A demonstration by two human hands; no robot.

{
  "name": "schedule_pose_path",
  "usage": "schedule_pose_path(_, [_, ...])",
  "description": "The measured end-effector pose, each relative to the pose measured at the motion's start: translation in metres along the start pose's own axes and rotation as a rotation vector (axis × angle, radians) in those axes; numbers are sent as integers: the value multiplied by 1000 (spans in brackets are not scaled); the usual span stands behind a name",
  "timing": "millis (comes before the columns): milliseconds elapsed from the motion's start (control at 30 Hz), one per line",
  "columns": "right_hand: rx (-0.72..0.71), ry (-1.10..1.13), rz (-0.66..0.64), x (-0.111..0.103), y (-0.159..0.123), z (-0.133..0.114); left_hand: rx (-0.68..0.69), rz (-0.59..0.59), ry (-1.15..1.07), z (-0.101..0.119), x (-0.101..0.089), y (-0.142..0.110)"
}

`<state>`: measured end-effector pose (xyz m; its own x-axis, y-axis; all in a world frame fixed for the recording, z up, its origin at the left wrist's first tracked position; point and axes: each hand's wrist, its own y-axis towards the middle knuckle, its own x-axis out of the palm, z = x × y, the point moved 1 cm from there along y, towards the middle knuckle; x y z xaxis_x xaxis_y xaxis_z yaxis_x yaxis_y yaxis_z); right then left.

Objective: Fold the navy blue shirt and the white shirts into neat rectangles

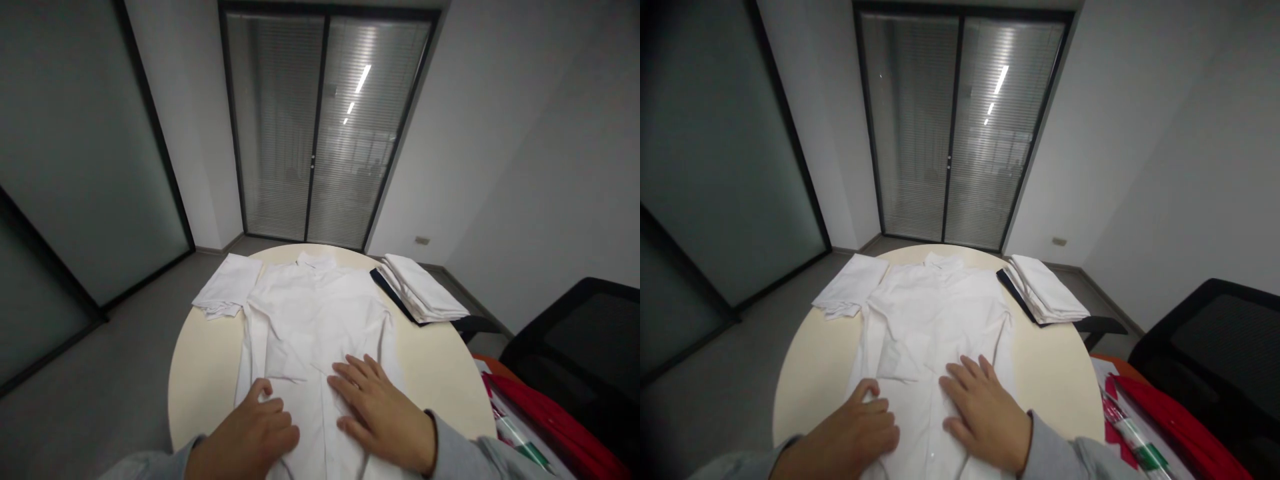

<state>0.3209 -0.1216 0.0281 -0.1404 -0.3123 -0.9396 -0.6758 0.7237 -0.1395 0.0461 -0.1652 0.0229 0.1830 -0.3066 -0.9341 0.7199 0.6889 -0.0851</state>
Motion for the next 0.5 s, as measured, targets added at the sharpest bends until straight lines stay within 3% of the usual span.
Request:
schedule_pose_path(100, [-89, 48, -6, -3, -10, -13, -11, -10, -2, 1, -2, 2])
schedule_pose_path(233, [-240, 108, -89, -11, -28, -23, -146, -110, -33, -13, -19, -10])
schedule_pose_path(500, [-79, 16, -152, -34, -70, -10, -424, -161, -112, -47, -38, -53])
